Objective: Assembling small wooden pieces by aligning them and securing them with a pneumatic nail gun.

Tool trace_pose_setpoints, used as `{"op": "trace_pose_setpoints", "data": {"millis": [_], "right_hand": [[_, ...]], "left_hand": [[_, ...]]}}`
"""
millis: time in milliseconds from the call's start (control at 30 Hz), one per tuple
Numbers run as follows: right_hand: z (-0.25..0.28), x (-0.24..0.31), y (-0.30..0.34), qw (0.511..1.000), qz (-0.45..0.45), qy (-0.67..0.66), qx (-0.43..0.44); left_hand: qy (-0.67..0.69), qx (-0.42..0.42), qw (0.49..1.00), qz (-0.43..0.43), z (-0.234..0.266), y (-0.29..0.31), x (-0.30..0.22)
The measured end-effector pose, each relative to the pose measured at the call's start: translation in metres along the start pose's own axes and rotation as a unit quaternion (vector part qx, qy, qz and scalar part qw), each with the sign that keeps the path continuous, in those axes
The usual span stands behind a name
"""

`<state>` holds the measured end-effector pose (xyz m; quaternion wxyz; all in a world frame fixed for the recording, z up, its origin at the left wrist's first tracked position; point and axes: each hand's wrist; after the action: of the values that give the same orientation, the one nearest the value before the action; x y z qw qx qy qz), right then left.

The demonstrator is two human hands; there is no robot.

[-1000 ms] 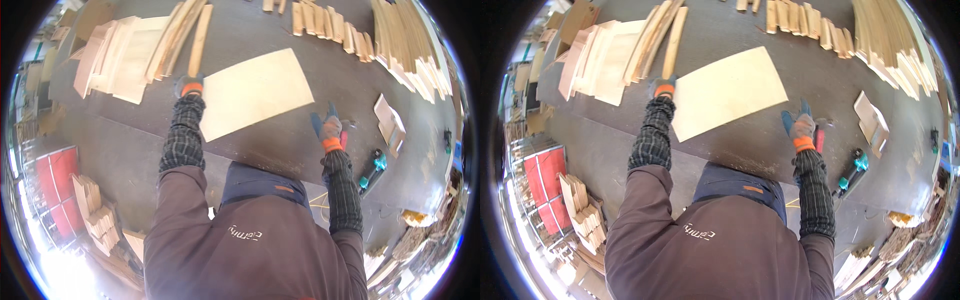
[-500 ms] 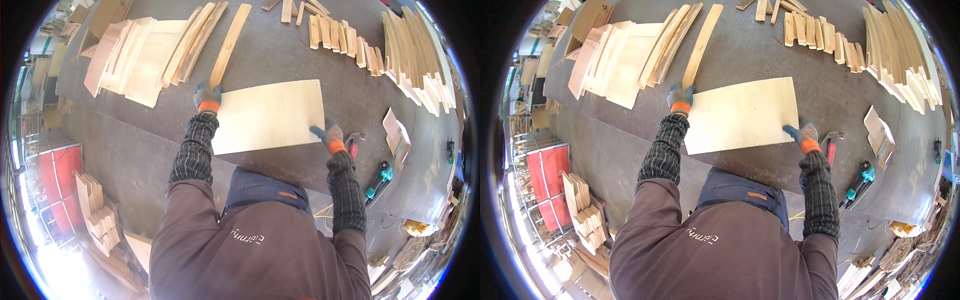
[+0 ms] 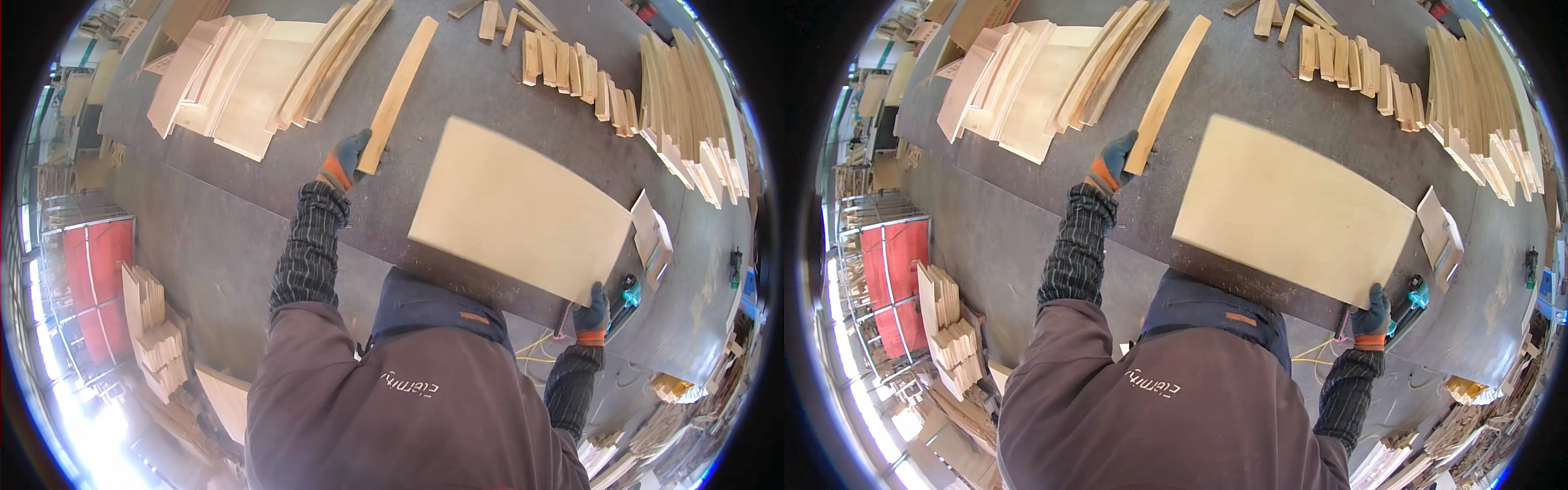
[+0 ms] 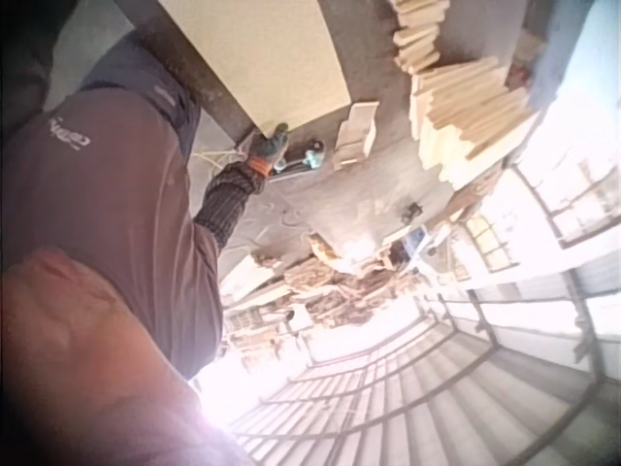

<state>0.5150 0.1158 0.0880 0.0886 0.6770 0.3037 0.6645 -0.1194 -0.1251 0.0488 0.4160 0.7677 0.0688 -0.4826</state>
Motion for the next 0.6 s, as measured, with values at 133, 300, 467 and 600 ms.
{"op": "trace_pose_setpoints", "data": {"millis": [133, 300, 467, 600], "right_hand": [[0.016, -0.002, 0.002, 0.987, -0.009, -0.151, -0.052], [0.025, -0.012, -0.017, 0.966, 0.000, -0.260, -0.013], [0.002, 0.009, -0.021, 0.964, 0.003, -0.267, -0.012], [-0.014, 0.016, -0.050, 0.978, 0.003, -0.208, -0.025]], "left_hand": [[0.158, 0.131, 0.978, -0.026, -0.012, 0.041, 0.033], [0.214, 0.154, 0.964, 0.023, -0.031, 0.087, 0.055], [-0.120, 0.034, 0.992, 0.031, -0.048, 0.101, 0.065], [-0.311, 0.035, 0.942, -0.123, -0.057, 0.090, 0.092]]}}
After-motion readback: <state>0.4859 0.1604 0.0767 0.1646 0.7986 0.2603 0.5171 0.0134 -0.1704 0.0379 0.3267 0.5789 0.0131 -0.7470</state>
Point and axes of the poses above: each hand's wrist, its own y-axis away from the middle knuckle, its own z-axis out of the back of the hand, x = y × z, and after that the axes turned 2 degrees about -x, right-handed
